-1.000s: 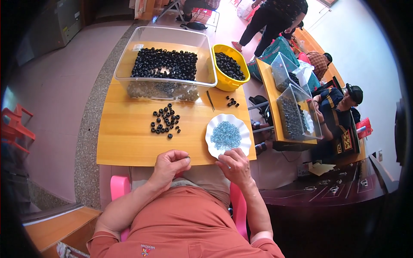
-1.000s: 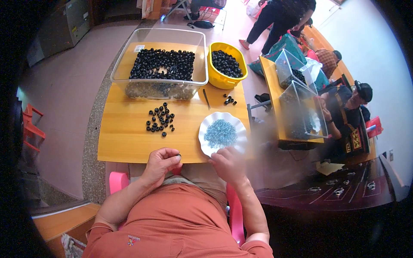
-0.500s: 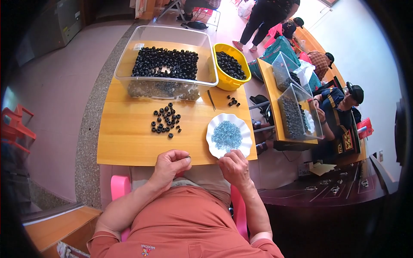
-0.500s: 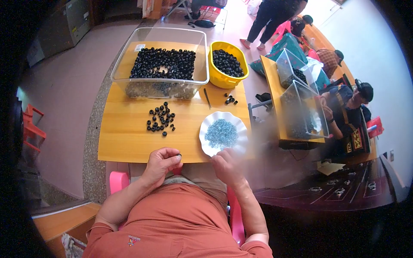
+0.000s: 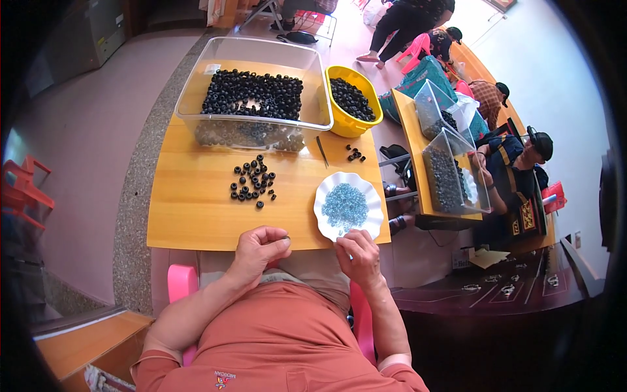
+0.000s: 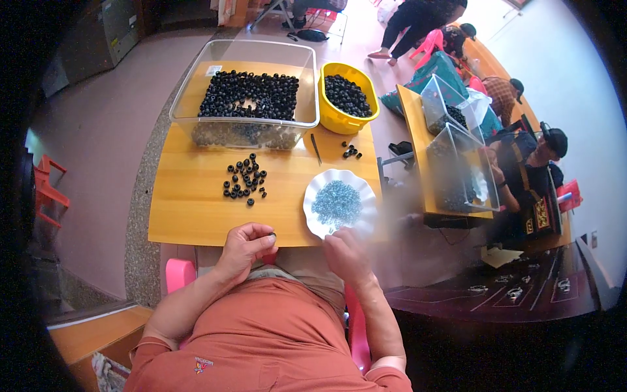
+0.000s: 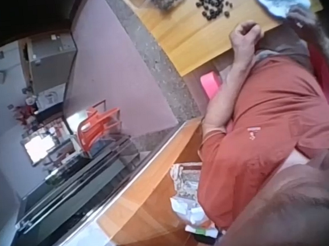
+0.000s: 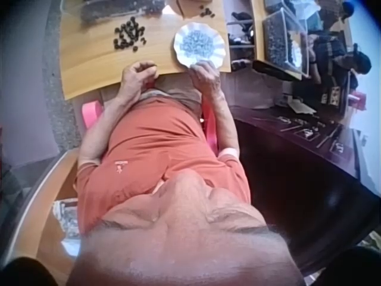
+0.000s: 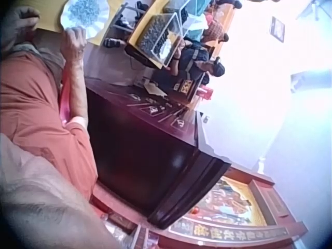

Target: Manually inspecting and sorting small black round objects into a separate container.

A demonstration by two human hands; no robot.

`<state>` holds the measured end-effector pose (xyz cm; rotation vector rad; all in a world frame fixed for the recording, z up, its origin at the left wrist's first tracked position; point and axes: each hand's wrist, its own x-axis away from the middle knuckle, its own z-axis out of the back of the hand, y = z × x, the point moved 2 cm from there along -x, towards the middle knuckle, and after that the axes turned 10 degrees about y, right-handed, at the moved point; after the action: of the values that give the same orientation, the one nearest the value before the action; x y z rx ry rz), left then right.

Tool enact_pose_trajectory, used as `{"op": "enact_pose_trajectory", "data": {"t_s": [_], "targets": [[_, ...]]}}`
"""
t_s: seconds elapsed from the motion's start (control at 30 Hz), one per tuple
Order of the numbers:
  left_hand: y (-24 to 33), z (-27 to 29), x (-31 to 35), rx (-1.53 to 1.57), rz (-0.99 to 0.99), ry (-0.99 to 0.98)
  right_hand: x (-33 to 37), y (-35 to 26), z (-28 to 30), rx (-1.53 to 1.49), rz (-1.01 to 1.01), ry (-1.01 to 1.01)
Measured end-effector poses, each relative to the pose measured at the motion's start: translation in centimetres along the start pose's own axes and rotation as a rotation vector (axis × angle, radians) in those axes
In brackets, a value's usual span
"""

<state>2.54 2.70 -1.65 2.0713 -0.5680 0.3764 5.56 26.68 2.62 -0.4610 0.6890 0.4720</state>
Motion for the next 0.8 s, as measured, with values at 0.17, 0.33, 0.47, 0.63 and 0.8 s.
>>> {"op": "enact_pose_trajectory", "data": {"t_s": [0.17, 0.33, 0.47, 0.63, 0.8], "targets": [[0.0, 0.0, 0.1, -0.003, -0.005, 0.005, 0.5, 0.7, -0.1, 0.07, -0.093, -0.005], [-0.1, 0.1, 0.0, -0.005, 0.008, -0.026, 0.3, 1.1, 0.1, 0.071, -0.114, 0.045], [-0.1, 0.0, 0.1, 0.007, 0.007, -0.062, -1.0, 0.0, 0.4, -0.027, -0.173, 0.033], [0.1, -0.4, 0.2, 0.066, 0.013, -0.137, -0.7, -0.5, -0.9, -0.273, -0.385, -0.003], [0.1, -0.3, 0.2, 0.071, 0.02, -0.15, -0.6, -1.4, -2.3, -0.539, -0.576, -0.081]]}}
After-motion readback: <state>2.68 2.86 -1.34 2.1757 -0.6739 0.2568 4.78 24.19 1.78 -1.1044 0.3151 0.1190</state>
